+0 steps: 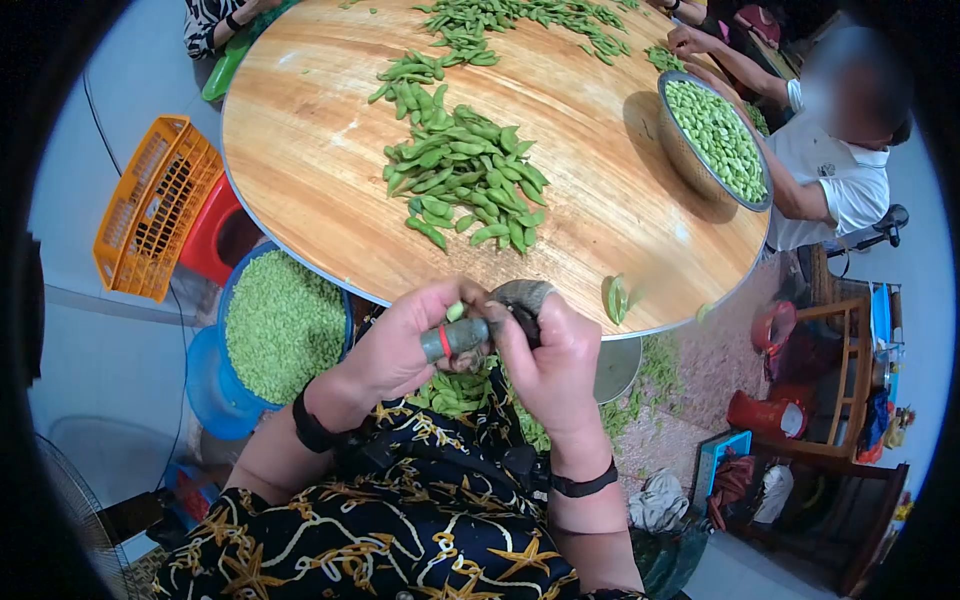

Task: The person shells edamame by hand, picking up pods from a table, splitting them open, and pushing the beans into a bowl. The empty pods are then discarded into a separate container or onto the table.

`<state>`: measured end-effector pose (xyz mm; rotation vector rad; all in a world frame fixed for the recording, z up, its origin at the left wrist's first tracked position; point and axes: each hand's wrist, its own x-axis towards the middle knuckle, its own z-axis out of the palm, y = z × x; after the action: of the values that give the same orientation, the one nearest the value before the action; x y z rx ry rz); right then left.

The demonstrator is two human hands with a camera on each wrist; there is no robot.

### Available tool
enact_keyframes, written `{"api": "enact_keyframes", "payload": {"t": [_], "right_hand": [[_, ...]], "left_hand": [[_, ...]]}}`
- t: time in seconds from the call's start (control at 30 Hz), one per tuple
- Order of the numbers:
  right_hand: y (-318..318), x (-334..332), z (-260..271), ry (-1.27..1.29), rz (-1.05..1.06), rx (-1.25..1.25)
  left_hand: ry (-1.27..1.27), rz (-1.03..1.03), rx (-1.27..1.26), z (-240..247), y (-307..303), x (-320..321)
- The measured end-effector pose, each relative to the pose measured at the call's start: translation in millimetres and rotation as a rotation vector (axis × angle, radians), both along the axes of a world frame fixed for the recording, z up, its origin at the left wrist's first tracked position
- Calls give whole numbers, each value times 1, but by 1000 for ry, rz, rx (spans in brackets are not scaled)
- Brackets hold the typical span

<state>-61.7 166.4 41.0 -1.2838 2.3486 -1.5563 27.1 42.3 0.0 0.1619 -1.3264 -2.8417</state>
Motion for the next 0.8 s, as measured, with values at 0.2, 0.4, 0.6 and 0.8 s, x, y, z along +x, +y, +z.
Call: {"api": "enact_keyframes", "payload": {"t": [0.2, 0.4, 0.6, 0.8], "right_hand": [[4, -2, -4, -536, 73, -273], [1, -2, 6, -426, 36, -314], [3, -7, -3, -636, 32, -316], [9, -60, -17, -307, 309, -200]], "left_hand": [[-69, -77, 175, 8, -4, -6], [-57, -143, 104, 22, -8, -18], [-177, -145, 55, 26, -8, -20], [-244, -183, -605, 27, -3, -11]]}}
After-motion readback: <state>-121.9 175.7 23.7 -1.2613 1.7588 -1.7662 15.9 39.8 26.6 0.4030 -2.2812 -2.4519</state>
